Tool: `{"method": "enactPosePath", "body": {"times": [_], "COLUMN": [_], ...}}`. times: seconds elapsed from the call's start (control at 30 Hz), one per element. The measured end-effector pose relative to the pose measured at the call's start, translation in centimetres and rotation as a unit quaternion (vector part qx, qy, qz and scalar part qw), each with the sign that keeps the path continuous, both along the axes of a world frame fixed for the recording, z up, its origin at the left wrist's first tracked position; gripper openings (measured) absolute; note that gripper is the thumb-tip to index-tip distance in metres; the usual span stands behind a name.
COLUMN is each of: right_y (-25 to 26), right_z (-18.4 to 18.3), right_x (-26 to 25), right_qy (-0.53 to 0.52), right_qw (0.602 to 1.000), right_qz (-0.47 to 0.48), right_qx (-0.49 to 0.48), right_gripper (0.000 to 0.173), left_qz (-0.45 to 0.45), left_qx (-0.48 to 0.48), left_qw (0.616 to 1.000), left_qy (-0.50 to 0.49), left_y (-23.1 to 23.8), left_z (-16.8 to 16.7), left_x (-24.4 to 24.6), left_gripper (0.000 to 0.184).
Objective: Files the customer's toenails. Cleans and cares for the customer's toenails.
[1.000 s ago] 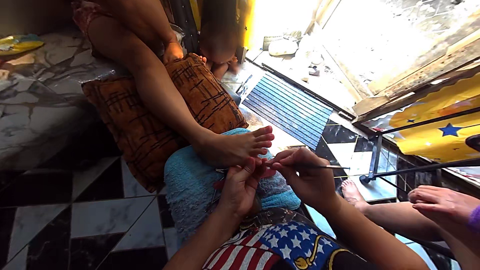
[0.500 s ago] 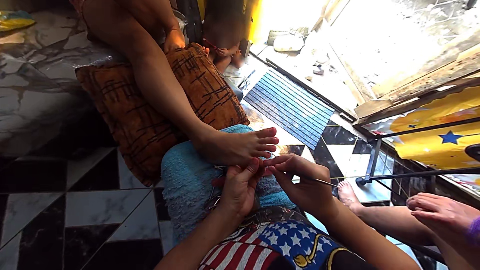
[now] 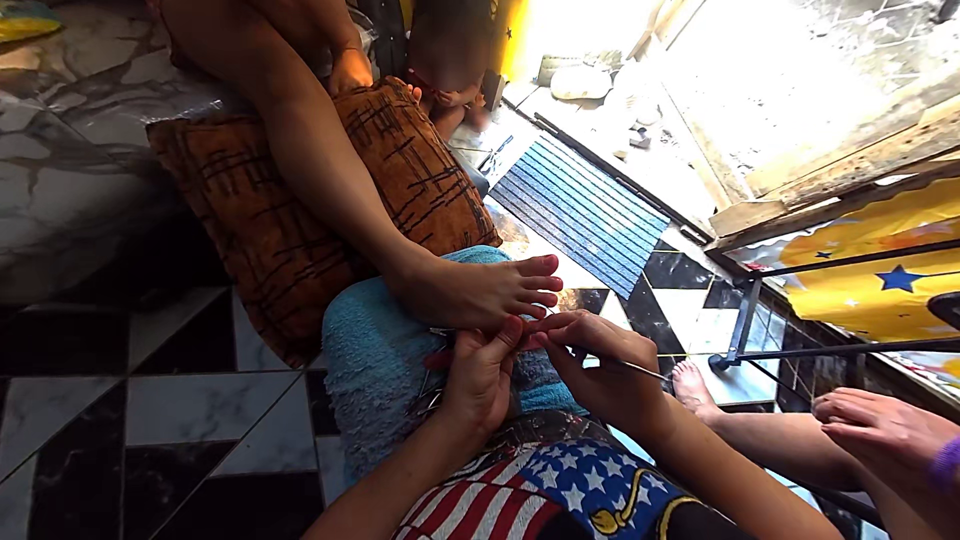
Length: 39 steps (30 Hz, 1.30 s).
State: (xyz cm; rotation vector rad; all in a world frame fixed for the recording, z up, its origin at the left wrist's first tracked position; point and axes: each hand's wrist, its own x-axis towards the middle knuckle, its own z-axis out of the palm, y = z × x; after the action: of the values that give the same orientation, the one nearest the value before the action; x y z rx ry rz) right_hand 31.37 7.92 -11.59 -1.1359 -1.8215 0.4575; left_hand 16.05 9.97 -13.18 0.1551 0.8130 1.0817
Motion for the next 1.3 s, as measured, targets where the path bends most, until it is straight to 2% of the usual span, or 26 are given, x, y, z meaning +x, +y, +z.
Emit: {"method": "enactPosePath", "body": {"times": [0.23, 0.5, 0.7, 0.93, 1.1, 1.2, 1.3], "right_y": [0.4, 0.2, 0.3, 0.1, 0.3, 0.6, 0.8], "right_z": [-0.3, -0.1, 0.0, 0.1, 0.4, 1.4, 2.8], "right_x": [0.2, -0.2, -0.3, -0.7, -0.5, -0.2, -1.3], "right_qy": [0.072, 0.047, 0.125, 0.079, 0.081, 0.160, 0.323], "right_qw": [0.996, 0.998, 0.990, 0.996, 0.993, 0.978, 0.928], "right_qz": [0.006, -0.005, 0.002, -0.017, -0.031, -0.029, 0.092], "right_qx": [-0.047, -0.033, -0.071, -0.048, -0.081, -0.128, -0.160], "right_gripper": [0.005, 0.006, 0.005, 0.005, 0.006, 0.004, 0.001], "left_qz": [0.003, 0.007, 0.007, 0.008, -0.001, -0.024, -0.021], "left_qx": [-0.002, 0.009, 0.015, 0.029, 0.035, 0.027, 0.025], "left_qw": [1.000, 1.000, 1.000, 0.999, 0.999, 0.999, 0.999], "left_qy": [0.021, 0.019, 0.019, 0.021, 0.010, -0.011, 0.000], "left_y": [-0.2, -0.2, -0.3, -0.5, -0.5, -0.3, -0.2], "left_z": [0.0, -0.1, -0.2, -0.4, -0.6, -0.4, -0.1], "left_x": [0.0, 0.0, -0.1, -0.2, -0.5, -0.9, -0.8], "left_gripper": [0.018, 0.019, 0.017, 0.018, 0.014, 0.010, 0.012]}}
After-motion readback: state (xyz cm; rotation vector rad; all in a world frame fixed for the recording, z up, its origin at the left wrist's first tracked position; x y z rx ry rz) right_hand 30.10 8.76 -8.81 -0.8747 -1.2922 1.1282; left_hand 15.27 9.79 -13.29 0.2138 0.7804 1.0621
